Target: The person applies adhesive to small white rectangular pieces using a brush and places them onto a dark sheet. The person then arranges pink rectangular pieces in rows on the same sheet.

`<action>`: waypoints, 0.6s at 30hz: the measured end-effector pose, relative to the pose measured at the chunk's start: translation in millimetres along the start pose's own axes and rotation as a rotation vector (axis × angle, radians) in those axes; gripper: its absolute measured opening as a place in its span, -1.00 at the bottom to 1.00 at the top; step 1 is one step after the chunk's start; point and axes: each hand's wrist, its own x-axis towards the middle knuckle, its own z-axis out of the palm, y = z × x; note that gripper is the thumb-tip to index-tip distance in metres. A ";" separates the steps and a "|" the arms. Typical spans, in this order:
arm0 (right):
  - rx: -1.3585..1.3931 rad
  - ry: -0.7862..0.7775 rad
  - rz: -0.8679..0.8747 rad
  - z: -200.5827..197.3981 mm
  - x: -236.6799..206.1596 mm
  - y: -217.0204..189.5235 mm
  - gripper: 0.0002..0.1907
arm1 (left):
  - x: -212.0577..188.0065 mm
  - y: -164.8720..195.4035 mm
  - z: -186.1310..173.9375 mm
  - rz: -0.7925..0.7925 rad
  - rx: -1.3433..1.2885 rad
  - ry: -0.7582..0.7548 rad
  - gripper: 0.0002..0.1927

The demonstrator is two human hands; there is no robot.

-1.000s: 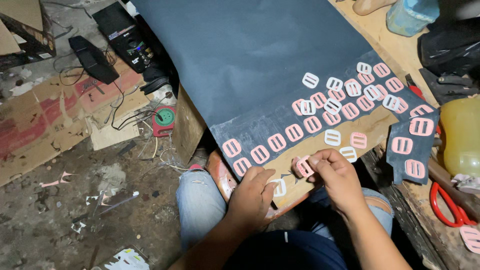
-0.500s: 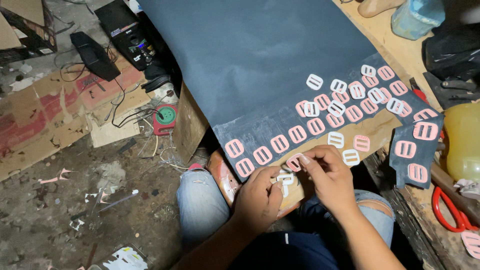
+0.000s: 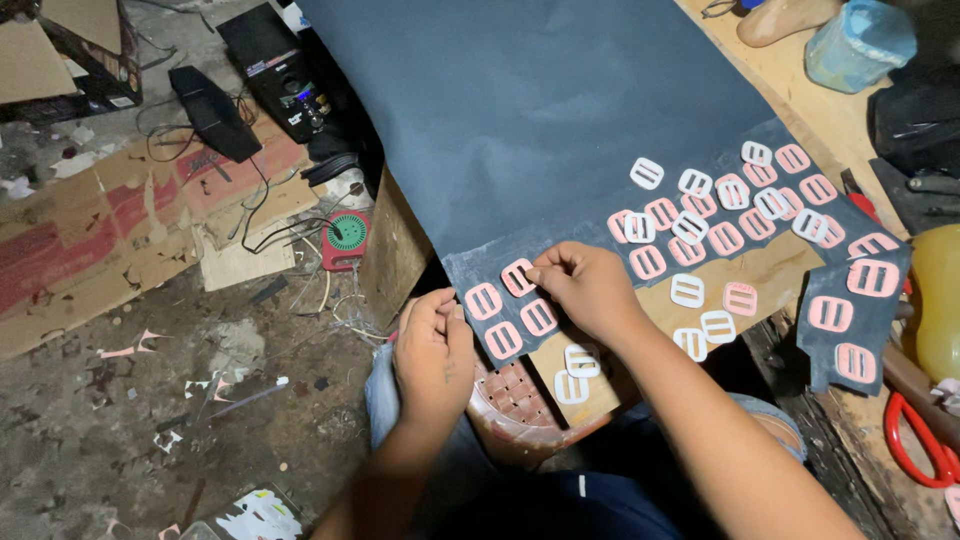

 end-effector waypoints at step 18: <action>-0.105 0.021 -0.021 1.5 1.7 -2.6 -0.81 | -3.6 -9.4 4.0 -0.059 -0.070 -0.003 -0.79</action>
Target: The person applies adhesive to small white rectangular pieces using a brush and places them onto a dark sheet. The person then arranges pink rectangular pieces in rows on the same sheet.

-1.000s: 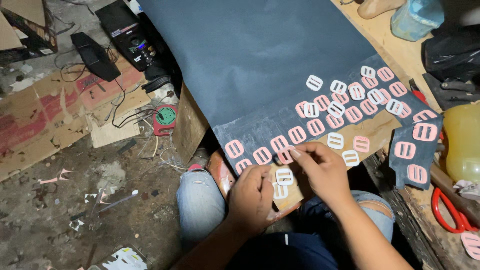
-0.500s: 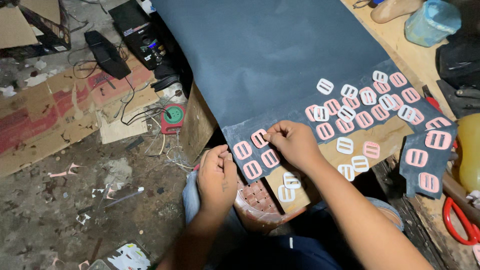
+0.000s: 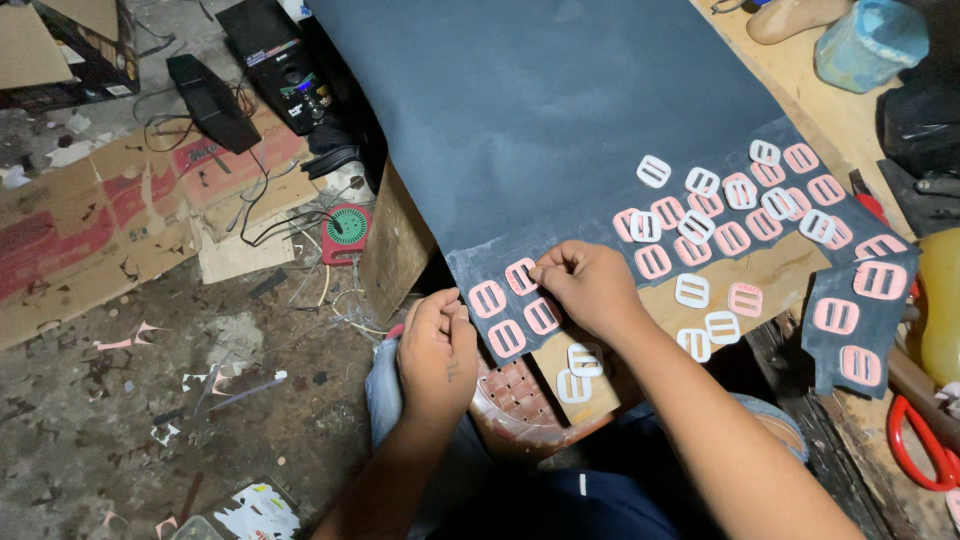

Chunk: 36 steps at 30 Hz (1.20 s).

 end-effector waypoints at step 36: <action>-0.492 0.508 -0.581 -2.1 -28.8 33.0 -0.49 | 24.8 48.0 28.6 0.493 0.723 -0.438 -0.68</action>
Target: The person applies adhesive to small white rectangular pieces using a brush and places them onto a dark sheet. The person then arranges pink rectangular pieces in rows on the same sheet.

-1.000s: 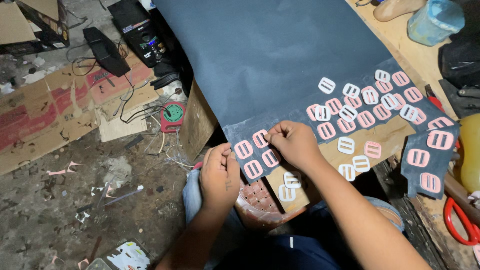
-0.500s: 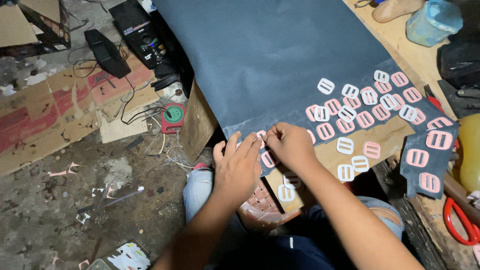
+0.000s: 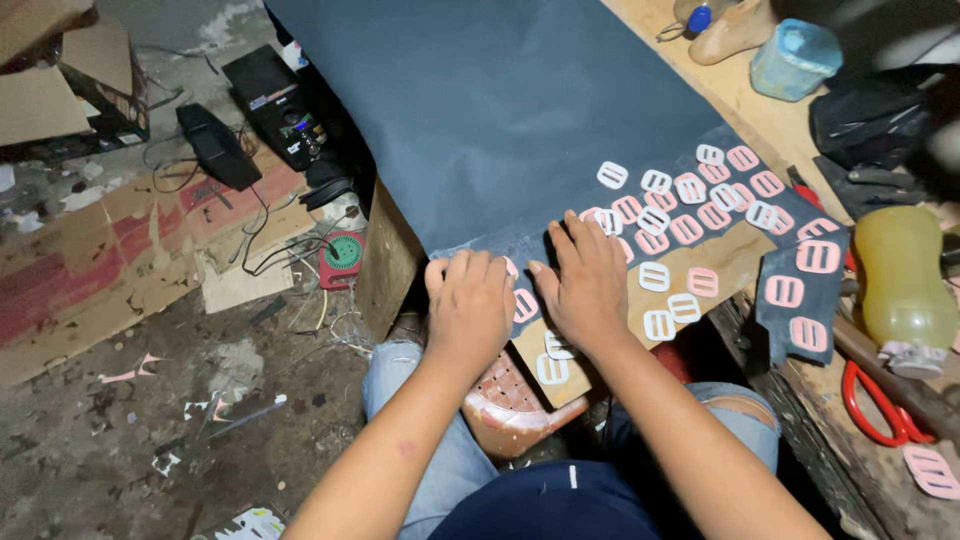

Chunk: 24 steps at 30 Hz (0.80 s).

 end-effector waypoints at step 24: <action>-0.103 -0.228 0.132 -3.7 -18.0 17.4 -0.34 | 20.8 7.0 66.1 -0.029 0.060 0.125 -0.59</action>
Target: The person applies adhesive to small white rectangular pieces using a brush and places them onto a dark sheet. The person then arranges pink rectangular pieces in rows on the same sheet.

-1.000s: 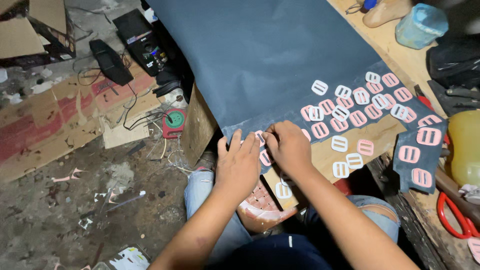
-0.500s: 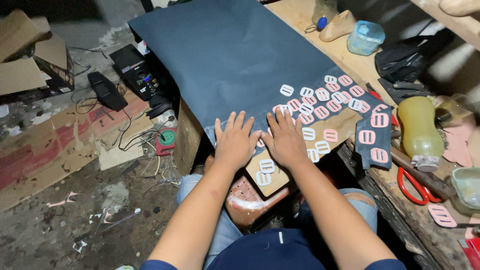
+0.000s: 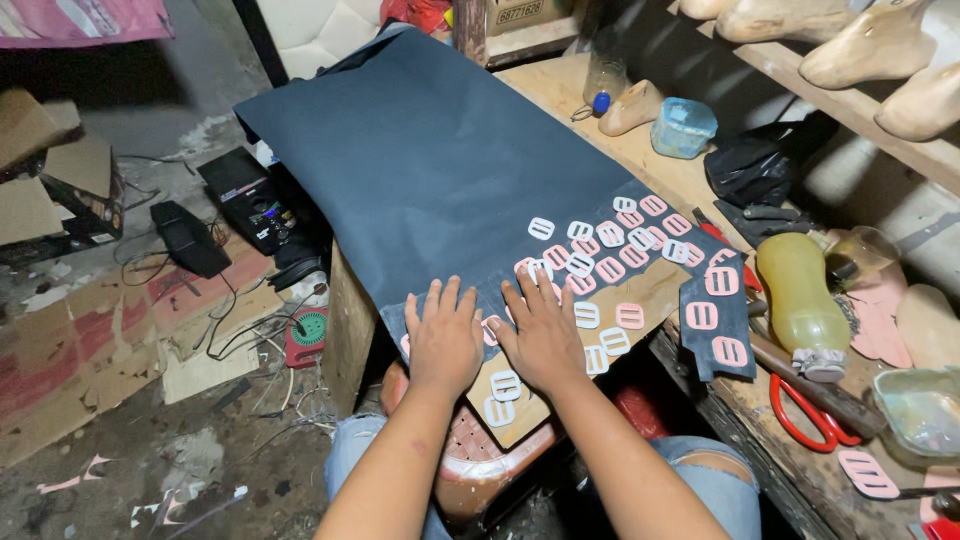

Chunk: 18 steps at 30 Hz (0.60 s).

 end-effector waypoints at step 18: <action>0.032 0.095 -0.024 12.1 -3.0 8.1 -0.36 | -0.2 0.4 3.2 0.014 -0.009 0.047 -0.60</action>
